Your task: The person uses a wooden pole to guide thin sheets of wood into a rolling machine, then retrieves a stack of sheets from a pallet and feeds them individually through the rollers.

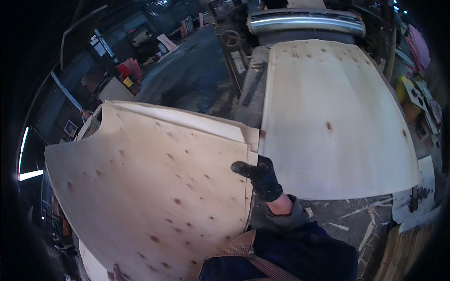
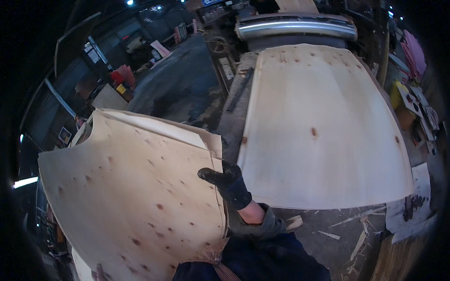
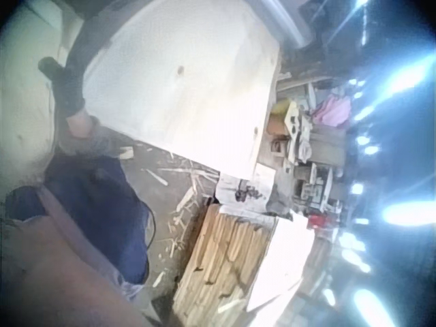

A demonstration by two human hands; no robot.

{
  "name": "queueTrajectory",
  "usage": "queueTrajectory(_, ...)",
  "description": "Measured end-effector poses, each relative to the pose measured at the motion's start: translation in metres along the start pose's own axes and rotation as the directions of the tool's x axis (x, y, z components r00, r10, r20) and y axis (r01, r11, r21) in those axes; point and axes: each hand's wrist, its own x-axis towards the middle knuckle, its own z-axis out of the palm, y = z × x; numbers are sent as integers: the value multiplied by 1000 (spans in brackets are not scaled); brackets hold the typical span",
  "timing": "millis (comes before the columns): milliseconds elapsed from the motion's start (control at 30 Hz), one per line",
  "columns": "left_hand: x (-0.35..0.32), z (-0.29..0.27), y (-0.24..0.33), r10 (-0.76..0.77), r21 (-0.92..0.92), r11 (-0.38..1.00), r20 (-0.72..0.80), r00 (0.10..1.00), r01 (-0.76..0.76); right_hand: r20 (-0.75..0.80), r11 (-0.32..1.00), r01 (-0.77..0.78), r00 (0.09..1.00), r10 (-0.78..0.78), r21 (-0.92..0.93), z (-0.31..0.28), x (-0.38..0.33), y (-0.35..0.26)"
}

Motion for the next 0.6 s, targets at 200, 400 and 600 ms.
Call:
queueTrajectory(200,-41,13,14,157,-238,968,334,930,-78,-261,993,104,961,-88,48,-95,-72,-90)
queueTrajectory(400,-87,89,46,306,-435,896,450,839,-93,-530,934,347,777,-340,-90,-174,-159,-168)
queueTrajectory(600,-110,187,81,395,-428,898,682,615,-102,-717,838,436,464,-521,-327,-204,-245,-227)
